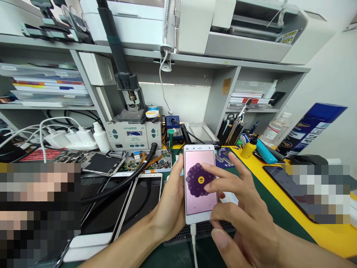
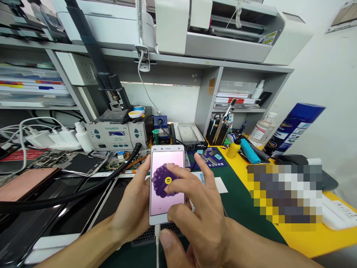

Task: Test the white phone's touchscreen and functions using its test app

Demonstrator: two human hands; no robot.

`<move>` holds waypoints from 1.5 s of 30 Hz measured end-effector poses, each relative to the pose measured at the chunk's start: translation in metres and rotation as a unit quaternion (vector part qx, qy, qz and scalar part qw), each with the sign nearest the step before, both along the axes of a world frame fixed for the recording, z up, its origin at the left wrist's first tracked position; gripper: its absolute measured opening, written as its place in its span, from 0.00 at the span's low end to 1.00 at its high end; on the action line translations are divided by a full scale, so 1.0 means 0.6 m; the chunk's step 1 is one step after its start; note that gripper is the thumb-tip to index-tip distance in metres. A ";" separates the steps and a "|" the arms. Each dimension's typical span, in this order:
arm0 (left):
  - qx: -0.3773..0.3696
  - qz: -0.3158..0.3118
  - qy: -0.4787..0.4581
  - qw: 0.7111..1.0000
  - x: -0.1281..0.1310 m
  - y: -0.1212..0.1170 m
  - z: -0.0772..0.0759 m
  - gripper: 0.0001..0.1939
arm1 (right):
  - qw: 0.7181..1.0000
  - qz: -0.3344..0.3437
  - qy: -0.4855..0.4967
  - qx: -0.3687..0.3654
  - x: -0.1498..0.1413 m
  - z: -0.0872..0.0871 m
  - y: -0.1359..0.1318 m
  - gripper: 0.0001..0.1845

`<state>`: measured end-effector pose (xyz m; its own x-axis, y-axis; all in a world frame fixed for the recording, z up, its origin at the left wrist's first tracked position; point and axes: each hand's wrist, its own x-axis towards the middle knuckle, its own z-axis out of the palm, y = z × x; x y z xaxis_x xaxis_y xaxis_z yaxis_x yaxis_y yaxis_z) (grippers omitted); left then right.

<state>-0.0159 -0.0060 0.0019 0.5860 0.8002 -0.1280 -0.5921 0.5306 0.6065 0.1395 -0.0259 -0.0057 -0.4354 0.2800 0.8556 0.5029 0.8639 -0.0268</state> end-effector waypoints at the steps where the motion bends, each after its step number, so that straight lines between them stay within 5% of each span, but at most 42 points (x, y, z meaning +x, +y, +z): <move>1: 0.001 -0.001 -0.001 1.000 0.000 0.000 -0.001 0.33 | 1.000 -0.003 0.018 -0.005 -0.001 -0.001 -0.001 0.02; 8: 0.002 0.010 -0.003 1.000 0.001 0.003 -0.004 0.32 | 0.995 -0.024 0.087 -0.038 -0.011 -0.007 -0.008 0.04; 16: -0.016 0.026 0.012 0.999 0.003 0.007 -0.004 0.33 | 0.998 0.011 -0.062 -0.012 0.004 -0.004 0.007 0.05; 24: -0.014 -0.010 0.005 1.000 0.000 0.006 -0.006 0.34 | 0.996 -0.021 0.083 -0.037 -0.007 0.003 -0.011 0.06; 34: -0.059 -0.004 -0.016 0.998 -0.008 0.017 -0.009 0.35 | 0.994 -0.015 0.096 -0.053 0.009 0.005 -0.015 0.08; 45: -0.026 -0.001 -0.013 1.000 -0.011 0.017 -0.014 0.33 | 0.993 -0.022 0.097 -0.058 0.002 0.011 -0.012 0.07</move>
<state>-0.0223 0.0042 -0.0064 0.5907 0.7920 -0.1544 -0.6067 0.5621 0.5621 0.1408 -0.0331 0.0011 -0.2516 0.3964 0.8829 0.5151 0.8272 -0.2246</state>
